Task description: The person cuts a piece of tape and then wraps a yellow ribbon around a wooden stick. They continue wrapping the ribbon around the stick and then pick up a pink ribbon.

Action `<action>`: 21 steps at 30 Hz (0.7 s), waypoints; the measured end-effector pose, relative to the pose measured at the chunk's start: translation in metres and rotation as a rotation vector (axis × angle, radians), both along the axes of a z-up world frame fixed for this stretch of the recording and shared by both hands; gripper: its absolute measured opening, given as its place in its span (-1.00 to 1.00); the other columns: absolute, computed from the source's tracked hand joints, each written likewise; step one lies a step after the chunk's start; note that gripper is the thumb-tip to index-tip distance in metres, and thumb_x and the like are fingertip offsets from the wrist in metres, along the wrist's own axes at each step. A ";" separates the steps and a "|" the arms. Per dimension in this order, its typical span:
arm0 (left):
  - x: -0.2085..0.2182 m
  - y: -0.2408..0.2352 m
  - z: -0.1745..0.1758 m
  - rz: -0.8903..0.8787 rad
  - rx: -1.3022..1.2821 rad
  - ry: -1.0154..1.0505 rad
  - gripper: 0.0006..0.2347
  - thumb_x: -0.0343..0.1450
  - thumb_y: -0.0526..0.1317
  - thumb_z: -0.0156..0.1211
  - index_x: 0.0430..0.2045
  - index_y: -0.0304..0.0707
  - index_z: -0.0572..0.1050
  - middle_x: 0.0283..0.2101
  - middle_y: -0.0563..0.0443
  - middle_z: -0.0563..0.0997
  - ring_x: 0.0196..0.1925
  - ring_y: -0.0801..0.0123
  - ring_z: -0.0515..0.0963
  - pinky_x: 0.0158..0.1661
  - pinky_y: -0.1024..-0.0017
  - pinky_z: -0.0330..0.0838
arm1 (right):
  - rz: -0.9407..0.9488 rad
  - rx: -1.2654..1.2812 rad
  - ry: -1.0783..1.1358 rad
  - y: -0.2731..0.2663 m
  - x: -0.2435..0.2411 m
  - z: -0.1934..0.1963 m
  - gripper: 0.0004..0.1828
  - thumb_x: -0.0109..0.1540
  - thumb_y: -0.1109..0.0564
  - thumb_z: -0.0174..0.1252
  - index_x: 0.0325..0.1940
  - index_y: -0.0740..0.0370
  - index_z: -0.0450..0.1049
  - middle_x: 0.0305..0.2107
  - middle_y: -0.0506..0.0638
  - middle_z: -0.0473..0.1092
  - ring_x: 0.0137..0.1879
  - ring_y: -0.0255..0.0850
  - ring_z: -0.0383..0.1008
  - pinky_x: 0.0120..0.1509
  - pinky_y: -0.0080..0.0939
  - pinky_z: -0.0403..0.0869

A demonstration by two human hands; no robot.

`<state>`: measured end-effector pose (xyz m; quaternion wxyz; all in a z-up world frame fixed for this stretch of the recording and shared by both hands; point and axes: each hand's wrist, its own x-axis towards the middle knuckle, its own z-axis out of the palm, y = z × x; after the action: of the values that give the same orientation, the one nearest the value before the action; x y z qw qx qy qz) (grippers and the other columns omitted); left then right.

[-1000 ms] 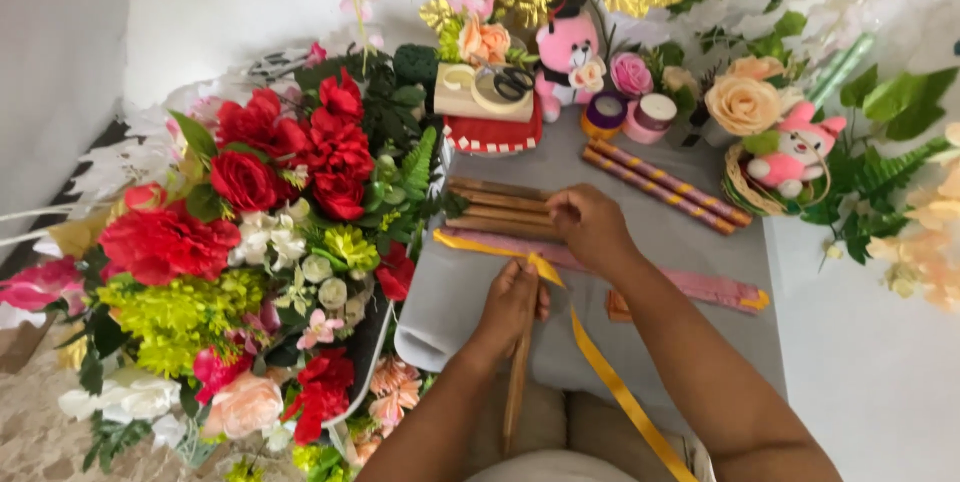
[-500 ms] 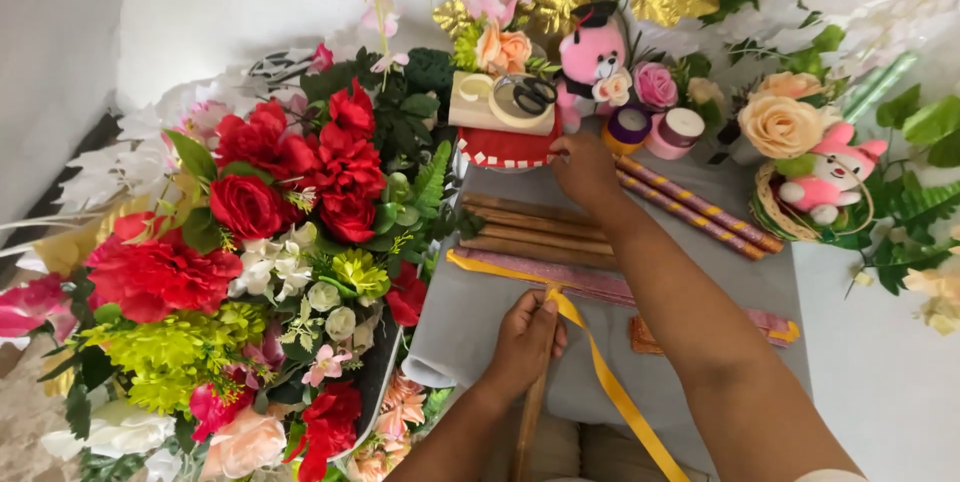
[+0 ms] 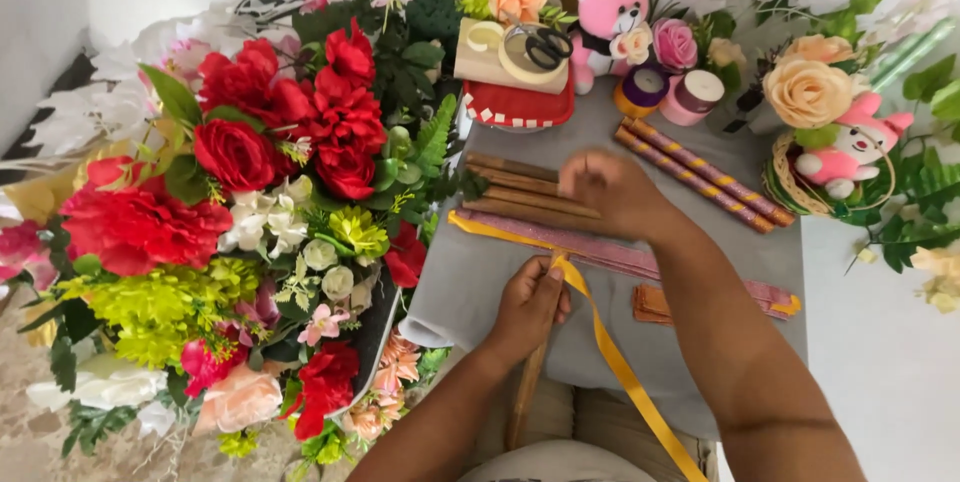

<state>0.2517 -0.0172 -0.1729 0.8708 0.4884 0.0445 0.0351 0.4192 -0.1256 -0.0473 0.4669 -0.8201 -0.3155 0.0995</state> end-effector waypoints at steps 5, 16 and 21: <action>0.000 -0.003 0.007 0.036 0.016 -0.024 -0.81 0.59 -0.19 -0.03 -0.16 -0.36 0.48 -0.66 -0.05 0.49 -0.70 0.45 0.48 -0.61 0.62 0.38 | 0.234 -0.115 0.011 -0.010 -0.075 0.052 -0.92 0.26 0.22 0.21 -0.26 0.30 0.55 -0.21 0.15 0.49 -0.01 0.04 0.53 0.15 0.07 0.47; -0.003 -0.001 0.022 0.055 0.058 -0.038 -0.80 0.61 -0.18 -0.05 -0.19 -0.34 0.48 -0.67 -0.04 0.49 -0.70 0.45 0.47 -0.62 0.59 0.38 | 0.306 -0.266 -0.250 -0.009 -0.084 0.022 -0.95 0.26 0.21 0.18 -0.28 0.22 0.51 -0.29 0.04 0.47 -0.08 0.05 0.53 0.02 -0.01 0.49; -0.004 -0.001 0.022 0.056 0.061 -0.041 -0.81 0.61 -0.19 -0.06 -0.19 -0.33 0.48 -0.67 -0.02 0.48 -0.70 0.47 0.47 -0.61 0.61 0.38 | 0.309 -0.326 -0.348 -0.008 -0.085 0.018 -0.96 0.25 0.22 0.17 -0.31 0.22 0.49 -0.36 0.04 0.45 -0.15 0.06 0.52 -0.05 0.00 0.49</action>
<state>0.2473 -0.0185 -0.1506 0.8549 0.5124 0.0392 0.0707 0.3347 -0.1335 -0.0294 0.2471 -0.8314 -0.4918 0.0765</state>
